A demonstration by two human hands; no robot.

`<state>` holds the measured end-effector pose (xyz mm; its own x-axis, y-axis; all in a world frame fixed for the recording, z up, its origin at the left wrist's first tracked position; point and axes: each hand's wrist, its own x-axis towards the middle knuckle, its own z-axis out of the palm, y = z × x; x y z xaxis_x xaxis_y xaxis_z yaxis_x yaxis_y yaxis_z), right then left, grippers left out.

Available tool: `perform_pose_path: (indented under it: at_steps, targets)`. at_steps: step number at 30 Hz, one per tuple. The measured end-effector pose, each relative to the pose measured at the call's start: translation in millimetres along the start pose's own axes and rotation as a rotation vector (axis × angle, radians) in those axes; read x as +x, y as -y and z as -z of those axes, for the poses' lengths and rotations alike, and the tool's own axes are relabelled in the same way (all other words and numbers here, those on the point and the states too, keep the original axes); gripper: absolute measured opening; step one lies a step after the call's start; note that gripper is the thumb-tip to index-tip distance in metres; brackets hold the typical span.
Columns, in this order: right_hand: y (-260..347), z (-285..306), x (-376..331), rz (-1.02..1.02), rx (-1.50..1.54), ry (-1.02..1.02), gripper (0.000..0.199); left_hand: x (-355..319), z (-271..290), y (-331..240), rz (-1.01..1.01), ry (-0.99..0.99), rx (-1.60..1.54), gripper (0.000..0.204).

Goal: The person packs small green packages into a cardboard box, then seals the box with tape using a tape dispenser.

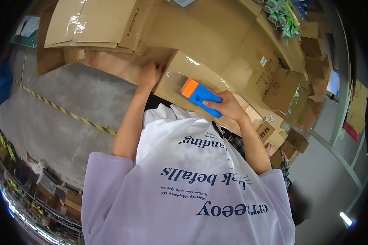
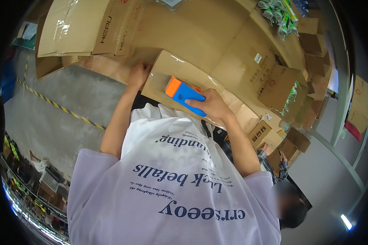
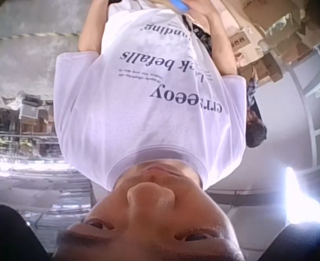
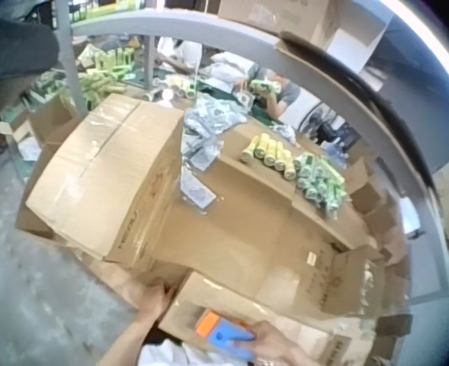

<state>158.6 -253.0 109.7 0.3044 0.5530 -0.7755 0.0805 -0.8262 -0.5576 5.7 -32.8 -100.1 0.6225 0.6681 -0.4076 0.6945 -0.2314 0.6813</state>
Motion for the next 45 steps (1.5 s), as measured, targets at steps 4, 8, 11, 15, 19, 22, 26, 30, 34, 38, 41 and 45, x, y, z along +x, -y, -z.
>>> perform_pose_path:
  at_steps: [4, 8, 11, 15, 19, 22, 26, 30, 34, 38, 41, 45]
  targets:
    - [0, -1, -3, 0.000, 0.017, -0.006, 0.044, 7, 14, 8, -0.127, -0.002, 0.238, 0.041]
    - [-2, 5, -9, 0.084, 0.007, 0.015, 0.044, -30, 84, -48, -0.291, 0.208, -0.209, 0.066]
    - [-4, 11, -3, 0.067, 0.003, 0.083, 0.047, -39, 106, -73, -0.457, 0.547, 0.028, 0.104]
    - [15, 21, -4, -0.022, -0.064, 0.161, 0.051, -20, 91, -86, -0.558, 0.668, 0.084, 0.112]
    - [-2, 5, -14, 0.021, 0.081, 0.084, 0.049, -6, 94, -110, -0.521, 0.823, 0.078, 0.111]
    - [-16, -12, -24, 0.023, 0.289, -0.011, 0.040, 13, 83, -136, -0.573, 0.922, 0.081, 0.112]
    - [-40, -39, -22, -0.044, 0.526, -0.169, 0.040, 34, 65, -156, -0.566, 1.080, 0.217, 0.116]
    - [-34, -35, -24, -0.030, 0.559, -0.194, 0.043, 42, 63, -156, -0.593, 1.142, 0.157, 0.117]
    - [-42, -33, -31, -0.071, 0.516, -0.138, 0.043, 40, 67, -164, -0.511, 1.148, 0.185, 0.117]
    - [-67, -28, -55, -0.059, 0.456, -0.102, 0.039, 42, 65, -163, -0.539, 1.137, 0.215, 0.116]
    - [-103, -36, -70, -0.035, 0.467, -0.096, 0.034, 37, 66, -166, -0.565, 1.119, 0.195, 0.115]
    - [-107, -22, -105, -0.126, 0.561, -0.024, 0.038, 36, 62, -168, -0.554, 1.116, 0.215, 0.114]
